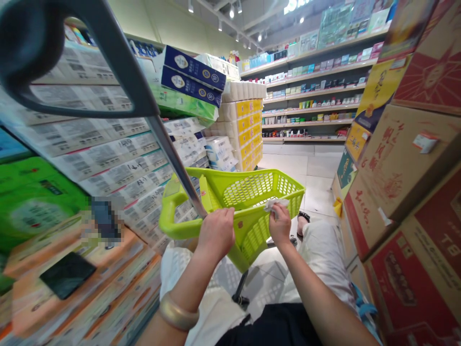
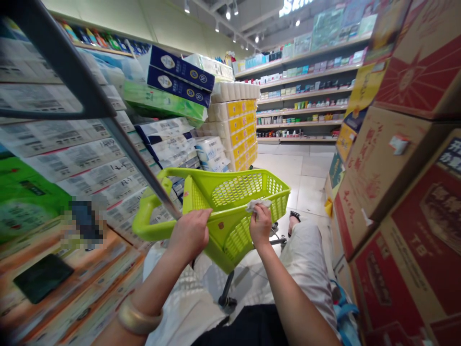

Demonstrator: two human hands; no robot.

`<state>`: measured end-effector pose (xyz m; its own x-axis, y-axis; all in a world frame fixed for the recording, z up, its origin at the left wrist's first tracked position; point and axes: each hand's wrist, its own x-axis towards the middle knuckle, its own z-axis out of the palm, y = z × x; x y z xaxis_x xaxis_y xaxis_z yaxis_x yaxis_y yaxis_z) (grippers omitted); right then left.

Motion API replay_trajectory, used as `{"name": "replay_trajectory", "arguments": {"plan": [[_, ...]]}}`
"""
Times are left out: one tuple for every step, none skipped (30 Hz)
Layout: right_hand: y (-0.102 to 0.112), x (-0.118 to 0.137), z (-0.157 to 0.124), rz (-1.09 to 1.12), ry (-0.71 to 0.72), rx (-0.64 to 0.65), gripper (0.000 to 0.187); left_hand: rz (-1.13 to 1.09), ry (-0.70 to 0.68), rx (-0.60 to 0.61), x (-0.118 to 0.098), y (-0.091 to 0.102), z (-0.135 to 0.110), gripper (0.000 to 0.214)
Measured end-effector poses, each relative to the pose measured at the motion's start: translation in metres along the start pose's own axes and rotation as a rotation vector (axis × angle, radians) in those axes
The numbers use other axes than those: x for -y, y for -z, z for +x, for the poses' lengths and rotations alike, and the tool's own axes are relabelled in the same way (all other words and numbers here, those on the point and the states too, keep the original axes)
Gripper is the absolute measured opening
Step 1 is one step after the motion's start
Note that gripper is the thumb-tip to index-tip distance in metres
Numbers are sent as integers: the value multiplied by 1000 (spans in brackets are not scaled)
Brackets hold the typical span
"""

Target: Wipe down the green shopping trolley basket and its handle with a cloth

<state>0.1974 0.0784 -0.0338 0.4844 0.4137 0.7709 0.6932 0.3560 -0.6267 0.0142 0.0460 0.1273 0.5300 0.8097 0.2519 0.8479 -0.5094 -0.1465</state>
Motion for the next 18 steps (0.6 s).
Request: {"name": "replay_trajectory", "arguments": {"plan": [[-3, 9, -3, 6, 3, 12, 24, 3, 3, 0, 0, 0, 0, 41], [-6, 22, -8, 14, 10, 31, 24, 6, 4, 0, 0, -1, 1, 40], [-9, 37, -12, 50, 33, 80, 25, 8, 3, -1, 0, -1, 1, 40], [-12, 52, -17, 98, 68, 130, 26, 7, 2, -3, 0, -1, 1, 39], [-15, 65, -21, 147, 102, 178, 28, 5, 0, -4, 1, -2, 0, 39], [-17, 77, -24, 190, 128, 218, 29, 3, -1, -7, 1, -2, 0, 38], [-18, 84, -26, 231, 149, 241, 29, 1, -4, -10, 2, -3, -1, 38], [-18, 88, -26, 263, 158, 247, 29, 0, -5, -13, 3, -3, -2, 38], [-18, 88, -27, 282, 153, 234, 28, -1, -7, -16, 3, -3, -3, 38], [-18, 85, -26, 284, 133, 201, 27, 0, -10, -20, 4, -3, -4, 39], [-17, 80, -26, 270, 100, 157, 25, 0, -13, -24, 4, -3, -4, 40], [-17, 75, -27, 244, 64, 112, 22, 1, -15, -28, 4, -4, -5, 41], [-17, 69, -28, 211, 31, 79, 19, 3, -14, -30, 3, -4, -5, 42], [-17, 64, -30, 178, 9, 66, 17, 4, -12, -31, 3, -4, -5, 43], [-18, 61, -33, 149, -1, 77, 15, 6, -11, -30, 3, -4, -5, 43], [-19, 59, -37, 126, 1, 107, 15, 6, -11, -30, 2, -4, -5, 43], [-20, 59, -42, 106, 10, 148, 15, 6, -11, -29, 2, -4, -5, 43], [-21, 59, -48, 89, 26, 193, 16, 6, -11, -30, 2, -4, -4, 43]]}}
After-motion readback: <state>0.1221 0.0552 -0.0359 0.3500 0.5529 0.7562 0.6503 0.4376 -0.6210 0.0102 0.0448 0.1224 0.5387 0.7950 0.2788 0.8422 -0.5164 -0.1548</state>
